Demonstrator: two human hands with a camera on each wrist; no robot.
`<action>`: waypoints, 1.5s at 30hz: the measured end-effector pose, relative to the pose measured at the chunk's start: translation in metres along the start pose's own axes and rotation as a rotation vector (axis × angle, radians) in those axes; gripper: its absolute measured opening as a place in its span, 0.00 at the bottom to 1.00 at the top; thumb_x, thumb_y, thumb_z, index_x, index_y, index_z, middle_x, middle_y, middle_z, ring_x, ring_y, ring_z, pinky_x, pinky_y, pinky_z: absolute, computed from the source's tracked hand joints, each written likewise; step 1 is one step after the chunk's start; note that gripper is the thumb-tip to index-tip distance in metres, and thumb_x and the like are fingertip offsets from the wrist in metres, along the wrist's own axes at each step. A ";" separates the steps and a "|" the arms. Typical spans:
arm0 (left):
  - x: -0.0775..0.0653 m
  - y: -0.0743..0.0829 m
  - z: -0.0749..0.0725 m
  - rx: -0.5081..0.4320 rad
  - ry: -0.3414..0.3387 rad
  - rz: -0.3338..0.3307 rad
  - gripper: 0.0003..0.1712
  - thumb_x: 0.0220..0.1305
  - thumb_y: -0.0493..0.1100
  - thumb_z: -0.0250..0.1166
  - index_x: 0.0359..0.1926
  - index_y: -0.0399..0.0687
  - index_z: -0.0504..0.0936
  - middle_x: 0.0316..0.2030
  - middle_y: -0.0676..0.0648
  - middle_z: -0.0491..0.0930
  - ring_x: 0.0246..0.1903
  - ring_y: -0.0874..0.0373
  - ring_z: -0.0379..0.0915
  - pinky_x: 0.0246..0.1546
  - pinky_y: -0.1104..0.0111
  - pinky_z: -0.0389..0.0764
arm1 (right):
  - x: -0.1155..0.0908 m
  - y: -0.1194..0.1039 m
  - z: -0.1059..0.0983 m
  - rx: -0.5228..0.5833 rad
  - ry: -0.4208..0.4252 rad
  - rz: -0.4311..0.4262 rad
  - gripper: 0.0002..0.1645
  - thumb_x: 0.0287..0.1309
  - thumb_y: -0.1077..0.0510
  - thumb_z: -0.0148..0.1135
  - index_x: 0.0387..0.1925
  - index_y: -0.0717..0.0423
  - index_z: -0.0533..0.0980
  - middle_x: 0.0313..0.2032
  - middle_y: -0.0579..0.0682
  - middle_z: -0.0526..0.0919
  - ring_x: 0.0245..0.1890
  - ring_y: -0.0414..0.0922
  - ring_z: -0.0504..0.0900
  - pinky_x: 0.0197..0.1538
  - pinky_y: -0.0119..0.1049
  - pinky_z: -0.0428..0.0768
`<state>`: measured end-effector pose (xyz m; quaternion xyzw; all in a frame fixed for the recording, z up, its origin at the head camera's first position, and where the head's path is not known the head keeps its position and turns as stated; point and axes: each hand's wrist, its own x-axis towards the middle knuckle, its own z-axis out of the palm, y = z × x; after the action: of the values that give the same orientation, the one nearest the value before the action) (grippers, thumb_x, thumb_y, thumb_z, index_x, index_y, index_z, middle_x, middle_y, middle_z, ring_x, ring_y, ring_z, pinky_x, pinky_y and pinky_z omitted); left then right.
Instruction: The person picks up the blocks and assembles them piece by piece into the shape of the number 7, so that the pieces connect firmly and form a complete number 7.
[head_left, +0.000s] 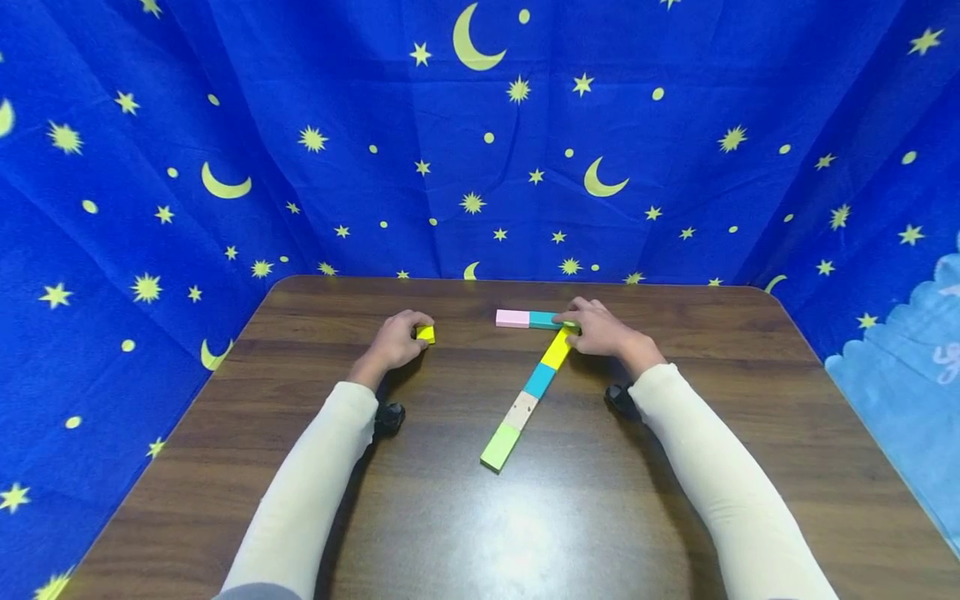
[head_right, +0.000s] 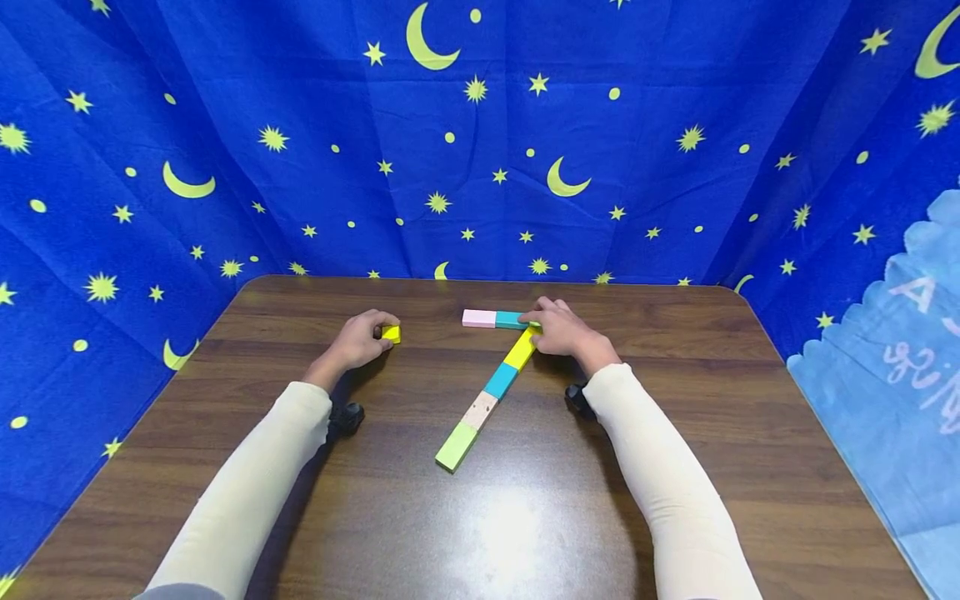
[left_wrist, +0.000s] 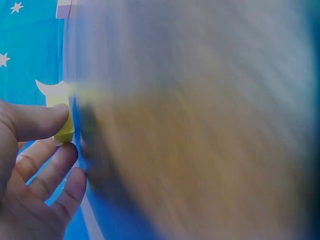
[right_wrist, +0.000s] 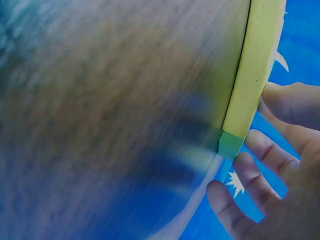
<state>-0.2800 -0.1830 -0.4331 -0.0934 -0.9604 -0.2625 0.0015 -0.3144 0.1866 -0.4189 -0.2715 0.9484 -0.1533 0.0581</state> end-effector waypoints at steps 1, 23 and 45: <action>0.002 0.001 0.001 -0.011 0.012 0.000 0.22 0.61 0.33 0.65 0.57 0.40 0.79 0.56 0.36 0.79 0.53 0.41 0.76 0.58 0.51 0.76 | 0.000 0.000 0.000 0.002 0.001 0.000 0.29 0.61 0.60 0.57 0.65 0.55 0.74 0.62 0.64 0.71 0.55 0.59 0.69 0.58 0.55 0.73; 0.041 0.037 0.037 -0.212 0.096 -0.095 0.23 0.60 0.31 0.66 0.58 0.42 0.81 0.59 0.39 0.80 0.55 0.44 0.77 0.60 0.57 0.77 | 0.001 0.001 0.002 0.012 0.003 0.010 0.28 0.62 0.60 0.57 0.65 0.53 0.74 0.62 0.63 0.70 0.55 0.58 0.68 0.59 0.55 0.72; 0.048 0.053 0.050 -0.232 0.117 -0.132 0.22 0.60 0.33 0.67 0.56 0.44 0.83 0.62 0.41 0.79 0.63 0.46 0.72 0.67 0.58 0.72 | 0.001 0.001 0.001 0.003 -0.004 0.011 0.28 0.62 0.59 0.56 0.65 0.53 0.74 0.62 0.62 0.71 0.55 0.58 0.69 0.58 0.55 0.72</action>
<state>-0.3148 -0.1044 -0.4472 -0.0139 -0.9260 -0.3761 0.0292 -0.3153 0.1864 -0.4205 -0.2664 0.9495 -0.1540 0.0611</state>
